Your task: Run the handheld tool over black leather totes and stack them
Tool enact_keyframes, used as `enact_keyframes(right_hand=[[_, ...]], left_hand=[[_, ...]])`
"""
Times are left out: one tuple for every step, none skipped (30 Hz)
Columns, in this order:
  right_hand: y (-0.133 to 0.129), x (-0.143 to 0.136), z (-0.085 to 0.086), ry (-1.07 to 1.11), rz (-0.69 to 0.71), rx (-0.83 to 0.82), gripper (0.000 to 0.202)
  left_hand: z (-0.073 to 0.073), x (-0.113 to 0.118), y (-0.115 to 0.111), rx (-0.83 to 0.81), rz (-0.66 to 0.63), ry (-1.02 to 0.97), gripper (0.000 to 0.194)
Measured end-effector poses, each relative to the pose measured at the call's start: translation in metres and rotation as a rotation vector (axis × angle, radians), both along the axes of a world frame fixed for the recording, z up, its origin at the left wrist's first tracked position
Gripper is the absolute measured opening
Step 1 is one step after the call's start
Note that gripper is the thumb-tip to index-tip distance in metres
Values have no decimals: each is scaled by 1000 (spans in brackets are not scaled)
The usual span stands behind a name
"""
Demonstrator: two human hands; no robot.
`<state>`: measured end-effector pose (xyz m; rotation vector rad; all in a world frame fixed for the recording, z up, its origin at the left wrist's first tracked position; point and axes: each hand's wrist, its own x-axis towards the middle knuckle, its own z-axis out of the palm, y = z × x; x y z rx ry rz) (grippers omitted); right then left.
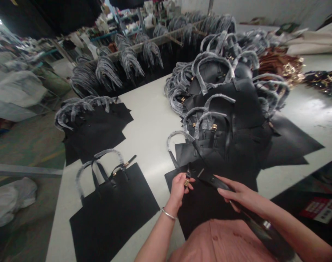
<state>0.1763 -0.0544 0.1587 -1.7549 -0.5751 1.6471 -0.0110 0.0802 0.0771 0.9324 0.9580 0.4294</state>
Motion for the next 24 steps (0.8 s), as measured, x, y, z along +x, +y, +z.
enact_keyframes(right_hand=[[1,0,1,6,19,13,78],[3,0,1,12,39,26,78],[5,-1,1,18,59,37,77],[7,-1,0,24,75,48,75],[9,-2,-1,30,85,59,74],[11,-2,-3,29,84,72,73],[13,-2,-4,16,74,86,72],[14,-1,-6,-16,57,98,71],[15,1,-8,-65,34,109,70],[14,4,-10,-126,11,116,69],[12,9,-13,-191,-6,114,68],[9,15,-15,-253,-15,102,68],[5,21,-17,-306,-18,81,68],[0,28,-19,-349,-22,53,68],[-6,36,-22,-386,-30,21,68],[-12,43,-25,-416,-43,-11,68],[-19,49,-29,-439,-61,-38,68],[-25,55,-33,-453,-82,-60,69],[-32,60,-37,-457,-103,-74,69],[-38,64,-41,-453,-123,-79,69],[-44,67,-45,-442,-142,-76,70],[-50,69,-48,-424,-162,-69,70],[-55,70,-51,-403,-183,-60,70],[-59,70,-54,-381,-205,-51,70]], left_hand=[[0,1,-2,17,-14,5,43],[0,3,-4,35,-31,7,44],[-1,4,-6,52,-51,6,44],[-2,5,-8,70,-74,4,45],[-3,6,-9,90,-105,4,45],[-3,6,-10,117,-145,13,44],[-4,6,-10,164,-196,41,42],[-4,6,-9,244,-244,100,39],[-4,6,-7,360,-279,187,34],[-4,7,-4,506,-290,292,27],[-3,9,-2,662,-276,396,20],[-3,13,1,802,-244,478,13],[-3,19,3,901,-209,522,12],[-4,26,4,950,-190,524,17],[-6,36,5,955,-193,496,23],[-9,46,6,930,-209,458,27],[-12,58,7,889,-229,423,31],[-17,70,7,841,-238,407,35],[-22,82,8,796,-235,409,38],[-26,93,9,757,-221,425,41],[-31,103,10,727,-201,448,42],[-34,112,12,706,-178,473,41],[-37,119,14,691,-156,494,38],[-40,124,16,681,-136,509,33]])
